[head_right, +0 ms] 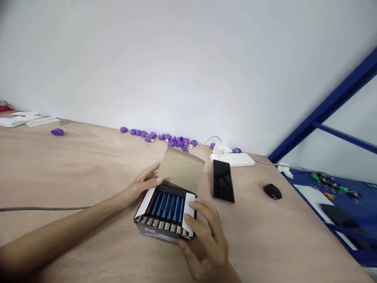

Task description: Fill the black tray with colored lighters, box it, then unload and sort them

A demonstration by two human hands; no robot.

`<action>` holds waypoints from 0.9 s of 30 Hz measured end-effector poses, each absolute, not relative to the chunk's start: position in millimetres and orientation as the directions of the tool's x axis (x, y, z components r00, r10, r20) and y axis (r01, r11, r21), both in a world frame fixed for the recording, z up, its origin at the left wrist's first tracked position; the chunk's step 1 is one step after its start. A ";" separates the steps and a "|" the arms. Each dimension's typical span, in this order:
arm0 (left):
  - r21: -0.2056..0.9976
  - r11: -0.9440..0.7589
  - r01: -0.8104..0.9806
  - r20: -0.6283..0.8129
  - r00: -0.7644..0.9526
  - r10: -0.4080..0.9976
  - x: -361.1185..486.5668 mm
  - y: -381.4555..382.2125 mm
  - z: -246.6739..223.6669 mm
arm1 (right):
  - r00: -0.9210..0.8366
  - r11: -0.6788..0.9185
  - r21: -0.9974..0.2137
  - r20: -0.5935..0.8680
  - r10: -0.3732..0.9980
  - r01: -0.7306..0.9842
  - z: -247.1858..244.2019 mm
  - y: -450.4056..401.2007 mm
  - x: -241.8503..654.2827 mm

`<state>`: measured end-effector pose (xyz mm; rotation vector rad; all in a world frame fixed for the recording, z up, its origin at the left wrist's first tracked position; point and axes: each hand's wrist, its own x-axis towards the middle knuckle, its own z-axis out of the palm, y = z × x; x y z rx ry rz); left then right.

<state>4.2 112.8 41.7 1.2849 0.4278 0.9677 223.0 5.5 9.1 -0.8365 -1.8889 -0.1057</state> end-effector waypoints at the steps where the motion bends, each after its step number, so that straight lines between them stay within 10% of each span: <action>1: 0.925 -0.098 -0.368 0.302 0.551 0.778 4.2 114.3 46.3 | -0.238 0.748 -0.264 0.839 0.489 0.609 8.2 5.8 223.5; 8: 0.749 -0.650 -0.129 0.491 0.766 0.414 -24.6 106.0 66.6 | -0.165 0.687 -0.230 0.873 0.458 0.689 9.7 2.4 221.2; 27: 0.365 -0.927 0.089 0.351 0.909 0.225 -31.4 97.5 92.2 | 0.024 0.754 -0.500 0.840 0.542 0.426 11.0 1.9 209.0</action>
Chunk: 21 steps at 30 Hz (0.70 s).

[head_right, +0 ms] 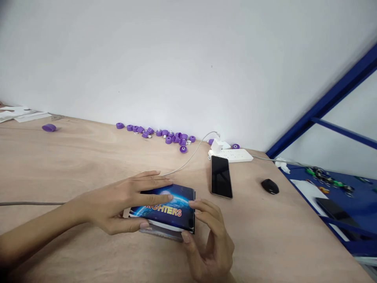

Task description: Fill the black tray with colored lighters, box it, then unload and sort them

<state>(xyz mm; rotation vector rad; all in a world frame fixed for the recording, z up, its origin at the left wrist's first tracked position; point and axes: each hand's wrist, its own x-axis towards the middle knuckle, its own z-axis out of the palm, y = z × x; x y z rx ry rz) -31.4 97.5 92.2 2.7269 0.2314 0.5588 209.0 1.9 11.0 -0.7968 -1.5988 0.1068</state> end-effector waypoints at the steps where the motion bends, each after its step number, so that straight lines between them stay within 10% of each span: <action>1: 0.347 -0.933 0.101 0.330 0.918 0.222 -31.6 96.1 93.7 | -0.002 0.752 -0.483 0.841 0.542 0.448 13.2 1.6 209.2; 7: 0.232 -0.957 0.175 0.208 0.952 0.224 -30.7 89.9 96.9 | 0.027 0.690 -0.460 0.842 0.539 0.558 16.5 -2.2 207.7; 21: 0.239 -0.955 0.174 0.180 0.959 0.220 -30.6 88.3 97.1 | 0.377 0.399 -0.846 0.520 0.767 0.354 31.4 -22.3 180.1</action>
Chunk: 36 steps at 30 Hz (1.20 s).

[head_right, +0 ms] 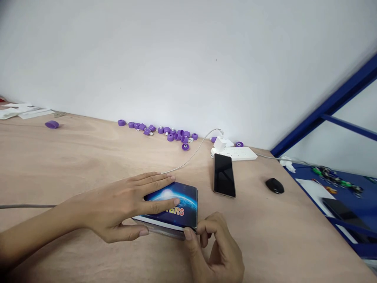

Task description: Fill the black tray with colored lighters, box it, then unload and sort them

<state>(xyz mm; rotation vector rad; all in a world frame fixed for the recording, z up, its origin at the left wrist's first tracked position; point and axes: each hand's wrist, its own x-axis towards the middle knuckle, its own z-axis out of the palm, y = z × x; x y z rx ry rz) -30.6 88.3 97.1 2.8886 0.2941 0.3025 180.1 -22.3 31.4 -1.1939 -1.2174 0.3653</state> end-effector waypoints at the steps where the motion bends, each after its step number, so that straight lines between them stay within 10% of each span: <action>1: 0.242 -0.955 0.174 0.182 0.958 0.221 -30.7 88.2 97.4 | 0.384 0.396 -0.850 0.514 0.767 0.347 31.5 -22.6 179.2; 36: 0.218 -0.948 0.232 0.161 0.949 0.269 -38.2 72.9 124.4 | 0.195 0.439 -0.728 0.606 0.771 0.526 34.9 -23.0 194.7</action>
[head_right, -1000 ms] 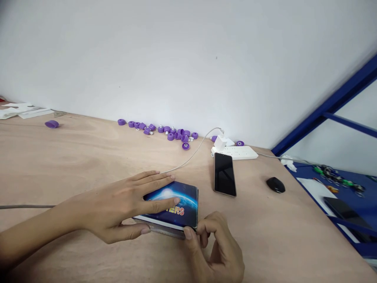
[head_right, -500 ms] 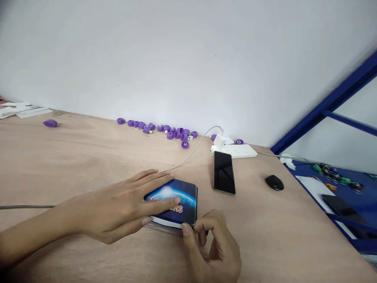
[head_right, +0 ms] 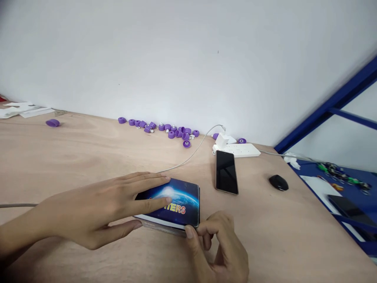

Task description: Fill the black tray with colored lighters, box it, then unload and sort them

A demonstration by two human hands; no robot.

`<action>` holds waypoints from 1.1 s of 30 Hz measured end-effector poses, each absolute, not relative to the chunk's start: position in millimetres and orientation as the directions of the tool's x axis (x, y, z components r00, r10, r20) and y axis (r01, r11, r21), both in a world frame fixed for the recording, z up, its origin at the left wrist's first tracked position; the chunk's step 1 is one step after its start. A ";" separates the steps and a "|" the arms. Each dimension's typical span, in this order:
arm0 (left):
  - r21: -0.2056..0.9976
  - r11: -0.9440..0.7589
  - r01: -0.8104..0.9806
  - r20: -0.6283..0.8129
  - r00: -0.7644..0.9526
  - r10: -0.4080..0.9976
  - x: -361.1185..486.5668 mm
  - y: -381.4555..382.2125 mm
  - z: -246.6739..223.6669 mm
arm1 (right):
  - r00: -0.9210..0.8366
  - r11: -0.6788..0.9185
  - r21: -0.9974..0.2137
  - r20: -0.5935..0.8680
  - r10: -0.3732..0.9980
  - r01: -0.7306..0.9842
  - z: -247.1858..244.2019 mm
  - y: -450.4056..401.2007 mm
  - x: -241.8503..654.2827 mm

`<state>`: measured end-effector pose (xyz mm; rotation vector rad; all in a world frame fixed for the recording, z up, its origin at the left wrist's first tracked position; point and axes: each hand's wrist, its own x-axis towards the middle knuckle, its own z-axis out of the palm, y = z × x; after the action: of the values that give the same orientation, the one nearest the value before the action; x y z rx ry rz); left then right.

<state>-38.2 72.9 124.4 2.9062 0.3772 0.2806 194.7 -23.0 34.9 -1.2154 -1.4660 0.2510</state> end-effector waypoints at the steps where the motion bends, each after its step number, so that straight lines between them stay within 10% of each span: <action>1: 0.211 -0.948 0.240 0.175 0.944 0.278 -39.1 71.8 126.1 | 0.202 0.435 -0.724 0.610 0.766 0.536 35.0 -23.3 193.8; 33: 0.219 -0.969 0.114 0.423 0.884 0.200 -27.0 67.0 114.4 | -0.028 0.544 -0.570 0.674 0.738 0.615 46.0 -18.6 208.8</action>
<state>-27.0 67.0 114.4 2.8651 0.2411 0.6736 208.8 -18.6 46.0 -1.1398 -1.7187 0.1442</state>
